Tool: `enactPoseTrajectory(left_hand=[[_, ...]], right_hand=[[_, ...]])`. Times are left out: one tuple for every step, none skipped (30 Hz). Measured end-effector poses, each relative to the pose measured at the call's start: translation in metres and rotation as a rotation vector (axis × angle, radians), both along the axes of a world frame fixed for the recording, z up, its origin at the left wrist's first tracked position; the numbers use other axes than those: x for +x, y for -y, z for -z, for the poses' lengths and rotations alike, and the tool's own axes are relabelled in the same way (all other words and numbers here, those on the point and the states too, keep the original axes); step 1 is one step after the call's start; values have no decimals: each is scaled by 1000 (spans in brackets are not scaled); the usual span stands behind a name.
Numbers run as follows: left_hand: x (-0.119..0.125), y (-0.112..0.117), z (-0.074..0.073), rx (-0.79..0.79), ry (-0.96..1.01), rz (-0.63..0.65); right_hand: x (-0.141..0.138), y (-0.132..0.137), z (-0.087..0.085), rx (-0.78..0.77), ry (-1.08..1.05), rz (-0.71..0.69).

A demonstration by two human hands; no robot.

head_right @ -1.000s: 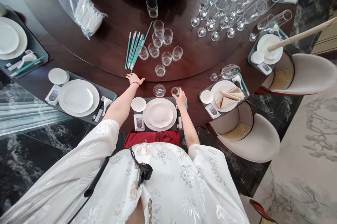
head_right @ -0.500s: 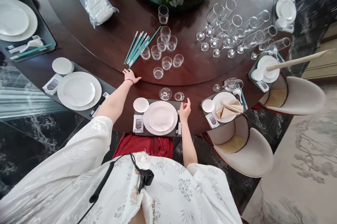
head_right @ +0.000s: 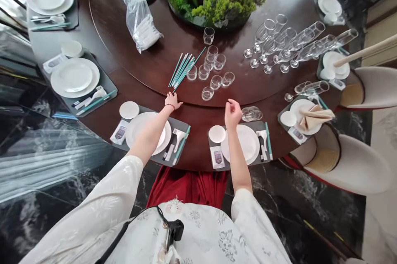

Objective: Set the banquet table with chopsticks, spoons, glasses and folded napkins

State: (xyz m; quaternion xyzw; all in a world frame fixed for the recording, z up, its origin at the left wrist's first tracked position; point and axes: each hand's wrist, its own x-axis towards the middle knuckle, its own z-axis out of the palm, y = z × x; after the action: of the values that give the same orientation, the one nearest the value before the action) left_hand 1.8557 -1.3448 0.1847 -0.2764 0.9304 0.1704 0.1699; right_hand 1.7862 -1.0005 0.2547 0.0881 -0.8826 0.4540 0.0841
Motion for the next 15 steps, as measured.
enactPoseTrajectory(left_hand=[[4, 13, -1, 21, 5, 47], [7, 27, -1, 42, 18, 95], [9, 41, -2, 64, 38, 142], [11, 54, -3, 85, 59, 186], [12, 66, -4, 105, 80, 222], [14, 78, -4, 120, 97, 251], [16, 89, -3, 127, 106, 273], [19, 100, -2, 126, 108, 291], [22, 110, -1, 116, 104, 307], [24, 119, 1, 105, 97, 323], [27, 129, 2, 96, 88, 341], [30, 139, 4, 91, 82, 355], [32, 149, 5, 90, 81, 364], [33, 159, 5, 91, 83, 368], [33, 169, 5, 92, 89, 369]], right_hand=[[-5, 27, 16, -14, 114, -36], [-11, 54, 33, -23, 237, -54], [-15, 80, 49, -15, 346, -47], [-19, 104, 65, -5, 420, -22], [-20, 127, 78, 4, 461, 19], [-20, 149, 88, 13, 471, 75], [-18, 169, 97, 20, 458, 142], [-15, 188, 103, 25, 432, 211], [-11, 206, 107, 32, 406, 276], [-7, 223, 111, 44, 387, 333], [-2, 238, 113, 62, 375, 380], [4, 250, 116, 85, 369, 415], [10, 259, 118, 112, 367, 437], [18, 265, 120, 141, 366, 444], [28, 266, 122, 169, 361, 430]])
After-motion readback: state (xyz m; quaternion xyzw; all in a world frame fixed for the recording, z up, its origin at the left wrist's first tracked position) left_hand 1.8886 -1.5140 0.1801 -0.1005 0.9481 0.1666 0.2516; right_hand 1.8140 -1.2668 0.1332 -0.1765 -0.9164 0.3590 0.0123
